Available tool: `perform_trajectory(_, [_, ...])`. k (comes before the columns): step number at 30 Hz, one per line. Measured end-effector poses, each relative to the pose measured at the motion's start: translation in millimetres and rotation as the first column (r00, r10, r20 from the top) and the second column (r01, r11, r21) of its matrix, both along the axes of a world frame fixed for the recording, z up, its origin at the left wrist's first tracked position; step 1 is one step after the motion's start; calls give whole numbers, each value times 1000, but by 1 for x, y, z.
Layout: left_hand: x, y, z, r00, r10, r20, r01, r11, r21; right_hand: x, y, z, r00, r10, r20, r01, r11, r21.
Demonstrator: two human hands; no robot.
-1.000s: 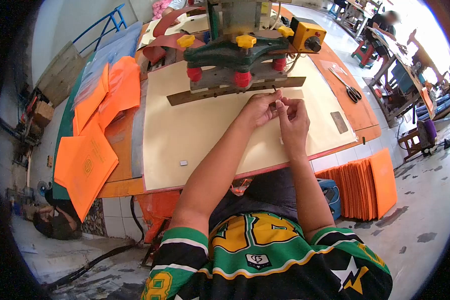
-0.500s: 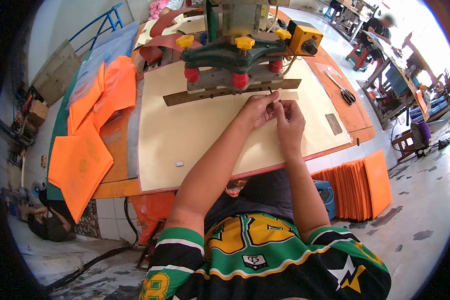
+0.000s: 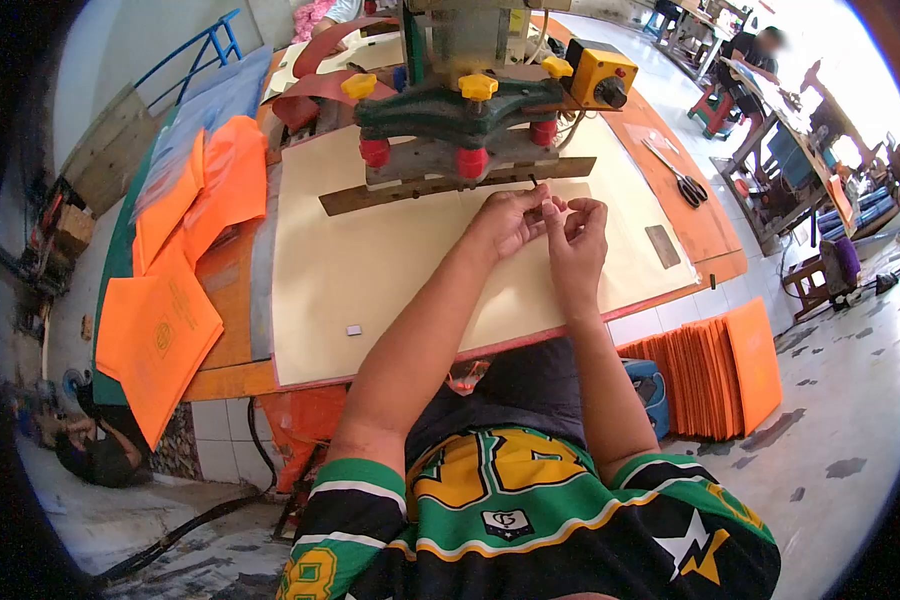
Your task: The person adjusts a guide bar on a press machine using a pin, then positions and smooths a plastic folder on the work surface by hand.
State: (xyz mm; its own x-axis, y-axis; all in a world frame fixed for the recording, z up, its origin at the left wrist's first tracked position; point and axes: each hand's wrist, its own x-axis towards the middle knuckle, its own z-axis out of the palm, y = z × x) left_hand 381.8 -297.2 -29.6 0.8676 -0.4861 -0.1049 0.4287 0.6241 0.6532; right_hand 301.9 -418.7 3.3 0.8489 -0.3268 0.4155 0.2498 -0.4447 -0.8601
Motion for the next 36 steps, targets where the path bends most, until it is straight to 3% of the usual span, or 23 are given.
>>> perform_trajectory(4, [4, 1, -2, 1000, 16, -24, -16, 1000, 11, -2, 6, 2, 999, 33, 19, -34, 999, 15])
perform_trajectory(7, [8, -1, -5, 1000, -20, -3, 20, 1000, -4, 2, 8, -2, 985, 77, 156, -75, 997, -18])
perform_trajectory(9, [5, 0, -2, 999, -37, 9, 37, 999, -21, 0, 8, -1, 969, 132, 211, -102, 984, -145])
perform_trajectory(13, [-6, 0, 17, 999, -47, -14, 48, 998, 29, -1, 8, 2, 977, 142, 162, -120, 983, -136])
perform_trajectory(15, [-3, -1, 11, 1000, -7, -21, 9, 998, 68, 0, 6, 4, 987, 147, 61, -151, 986, 69])
perform_trajectory(16, [0, -1, 6, 999, 32, -27, -29, 994, 109, 4, 1, -1, 987, 148, 61, -152, 986, 67])
perform_trajectory(18, [6, 2, -1, 1000, -3, -25, 5, 997, 74, 14, -9, -15, 978, 207, -27, -196, 954, 229])
perform_trajectory(25, [-3, 1, 5, 1000, 20, -17, -20, 1000, 2, 16, -10, -17, 961, 276, -23, -233, 848, 476])
perform_trajectory(28, [-4, 4, 2, 1000, 3, -8, -3, 1000, -13, 13, -6, -12, 967, 250, -46, -201, 862, 466])
perform_trajectory(30, [0, 3, -1, 1000, -10, -7, 10, 1000, -29, 8, -1, -9, 989, 33, 145, -63, 976, 207])
perform_trajectory(31, [2, 3, -2, 1000, -14, -8, 13, 999, -46, 4, 0, -6, 989, 18, 148, -49, 977, 206])
perform_trajectory(33, [5, 3, -7, 1000, -18, 2, 19, 1000, -24, -3, 2, 1, 997, 33, 68, -35, 999, 41])
perform_trajectory(36, [8, 2, -7, 999, -39, 16, 40, 999, -35, 1, 6, -4, 989, 81, 127, -85, 996, 24])
